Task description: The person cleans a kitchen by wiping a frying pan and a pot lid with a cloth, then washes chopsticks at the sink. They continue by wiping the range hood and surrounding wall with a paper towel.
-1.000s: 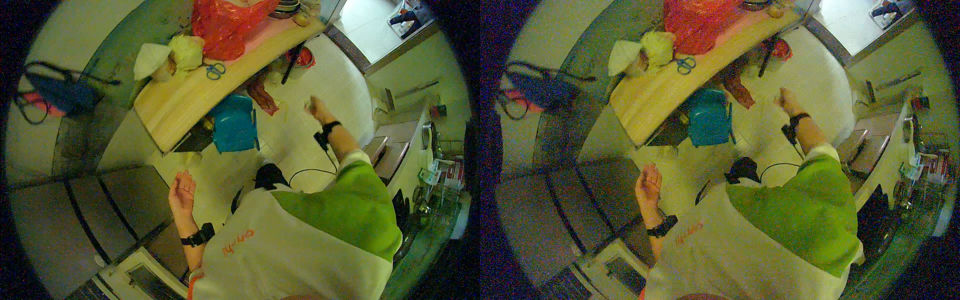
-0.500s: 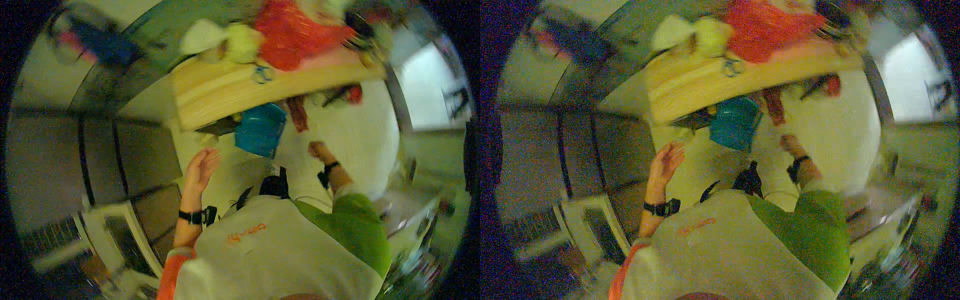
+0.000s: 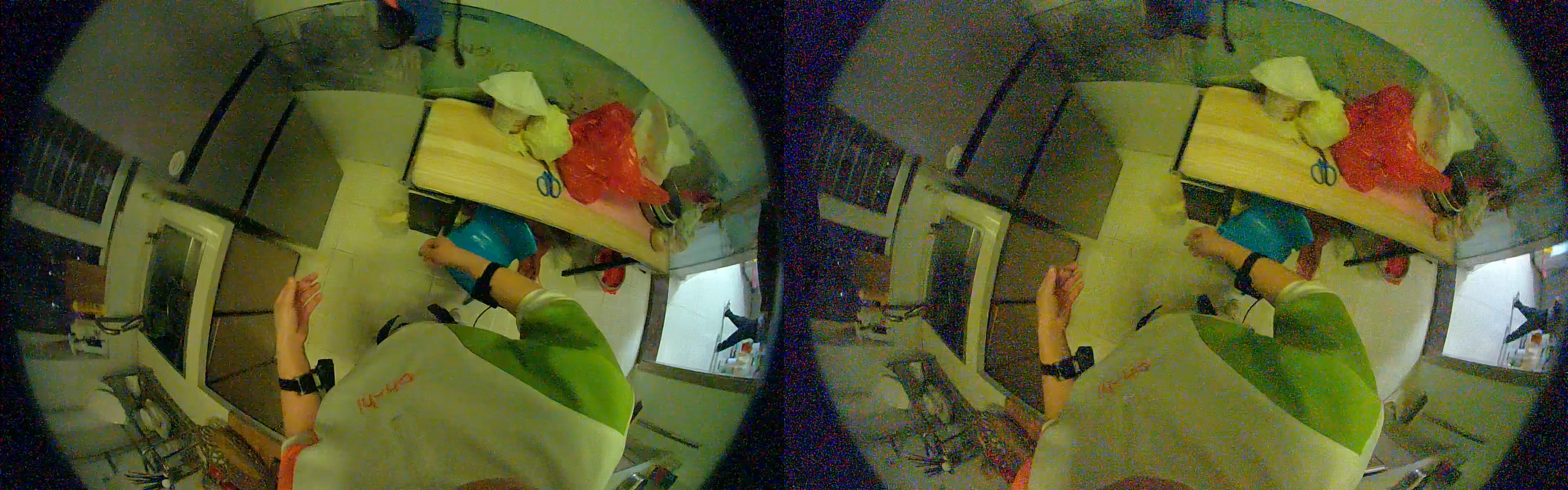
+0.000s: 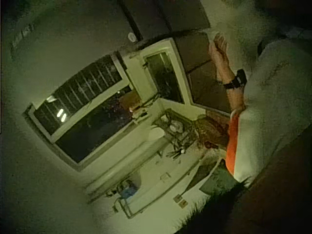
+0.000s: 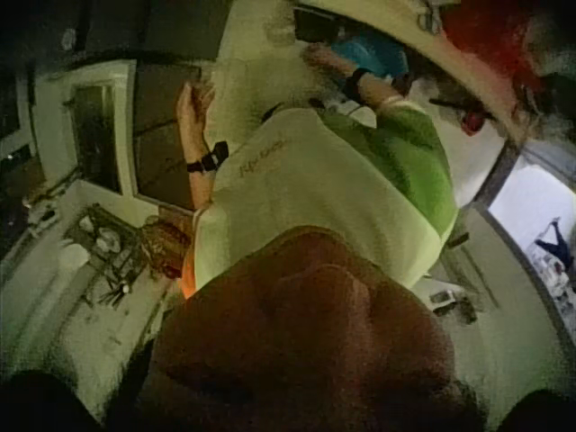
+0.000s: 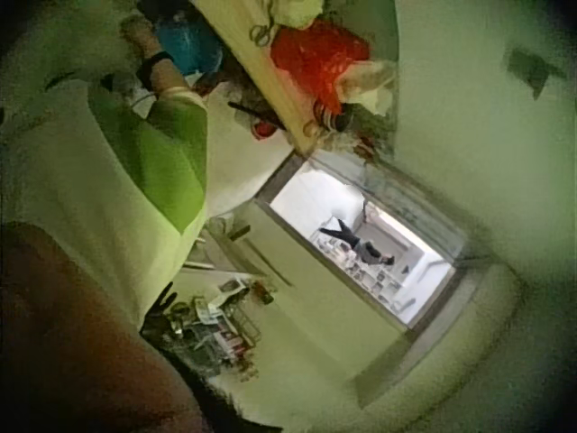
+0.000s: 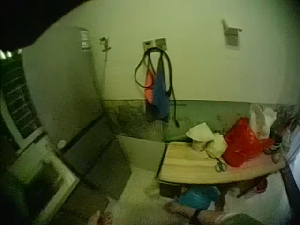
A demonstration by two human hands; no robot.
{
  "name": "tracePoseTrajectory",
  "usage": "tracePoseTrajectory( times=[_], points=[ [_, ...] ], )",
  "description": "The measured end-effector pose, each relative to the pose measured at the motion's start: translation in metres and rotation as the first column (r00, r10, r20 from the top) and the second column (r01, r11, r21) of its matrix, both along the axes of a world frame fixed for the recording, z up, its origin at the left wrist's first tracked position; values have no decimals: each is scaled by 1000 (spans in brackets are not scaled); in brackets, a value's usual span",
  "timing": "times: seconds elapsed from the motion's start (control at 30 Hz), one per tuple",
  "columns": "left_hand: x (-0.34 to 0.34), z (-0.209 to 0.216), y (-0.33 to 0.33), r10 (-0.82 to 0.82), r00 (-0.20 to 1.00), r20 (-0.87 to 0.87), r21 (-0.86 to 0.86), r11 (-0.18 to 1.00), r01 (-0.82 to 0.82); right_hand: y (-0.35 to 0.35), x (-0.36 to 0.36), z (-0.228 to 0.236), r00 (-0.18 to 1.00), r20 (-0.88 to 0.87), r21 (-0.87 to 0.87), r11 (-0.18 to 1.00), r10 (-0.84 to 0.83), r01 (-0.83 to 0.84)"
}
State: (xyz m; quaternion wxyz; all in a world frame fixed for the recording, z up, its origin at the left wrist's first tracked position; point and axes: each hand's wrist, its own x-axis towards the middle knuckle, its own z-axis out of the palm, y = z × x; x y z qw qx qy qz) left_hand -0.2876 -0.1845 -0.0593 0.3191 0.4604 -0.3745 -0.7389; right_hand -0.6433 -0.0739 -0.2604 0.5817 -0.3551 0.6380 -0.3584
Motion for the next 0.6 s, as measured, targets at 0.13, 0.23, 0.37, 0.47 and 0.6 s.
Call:
tracePoseTrajectory(
  times=[0.13, 0.23, 0.37, 0.47, 0.6],
  points=[
    [77, -23, -1, 200, 980, 1, -44, 979, -200, -60, 36, 6, 909, -386, -211, 944, 157, -253],
    [119, -38, -1, 141, 990, -8, -240, 961, -138, -95, 78, 13, 964, -71, -85, 962, 255, -260],
    [161, -46, -11, 209, 977, -50, -310, 926, -214, -146, 134, 41, 818, 133, -30, 828, 559, -560],
    [193, -49, -12, 329, 939, -100, -196, 919, -342, -182, 195, 75, 740, 15, -135, 734, 673, -665],
    [239, -41, -10, 541, 813, -217, -185, 795, -578, -243, 286, 141, 560, -47, -232, 536, 827, -811]
  ],
)
